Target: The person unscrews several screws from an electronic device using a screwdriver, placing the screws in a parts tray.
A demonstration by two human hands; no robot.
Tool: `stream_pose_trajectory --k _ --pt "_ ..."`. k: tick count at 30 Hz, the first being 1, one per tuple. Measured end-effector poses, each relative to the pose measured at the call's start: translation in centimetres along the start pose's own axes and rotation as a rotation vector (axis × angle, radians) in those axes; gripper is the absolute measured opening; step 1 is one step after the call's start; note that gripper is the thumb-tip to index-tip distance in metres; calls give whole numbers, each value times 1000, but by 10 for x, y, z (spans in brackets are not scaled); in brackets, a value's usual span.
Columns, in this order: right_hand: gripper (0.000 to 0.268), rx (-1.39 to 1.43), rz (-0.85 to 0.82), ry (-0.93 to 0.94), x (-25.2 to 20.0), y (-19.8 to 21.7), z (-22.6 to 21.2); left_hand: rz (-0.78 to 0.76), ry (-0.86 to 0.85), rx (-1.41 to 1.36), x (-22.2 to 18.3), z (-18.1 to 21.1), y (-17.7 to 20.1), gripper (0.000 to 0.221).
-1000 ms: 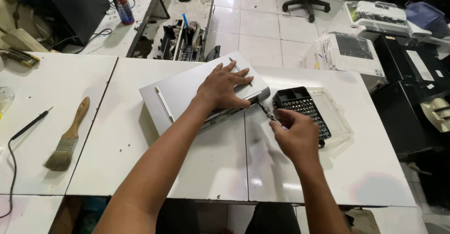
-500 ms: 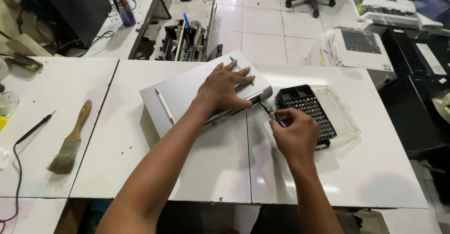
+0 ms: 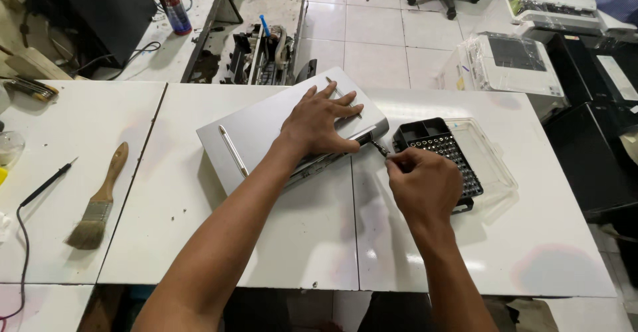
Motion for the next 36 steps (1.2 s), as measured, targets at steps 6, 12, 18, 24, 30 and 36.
stream_pose_trajectory --k 6,12,18,24,30,36 --pt "19 -89 38 44 -6 -8 -4 14 17 10 3 -5 -1 93" --pt "29 -80 -251 -233 -1 -35 24 26 12 -15 1 -3 1 92" --pt "15 30 -69 -51 4 -12 3 15 21 -12 2 -5 0 93" --pt "33 -44 -112 -72 8 -12 -1 19 16 -15 3 -5 -1 92" --pt "15 -81 -93 -50 10 -9 1 18 12 -5 3 -4 0 94" --pt "6 -143 77 154 -2 -12 -8 54 6 3 5 -6 -1 93"
Point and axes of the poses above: each hand's wrist, its own x-axis towards the middle knuckle, its own y-axis out of the back of the hand, z = x × y, the point moved 9 cm from there along x, towards the middle knuckle, and after that the axes turned 7 degrees about -y, right-handed, at the moved point
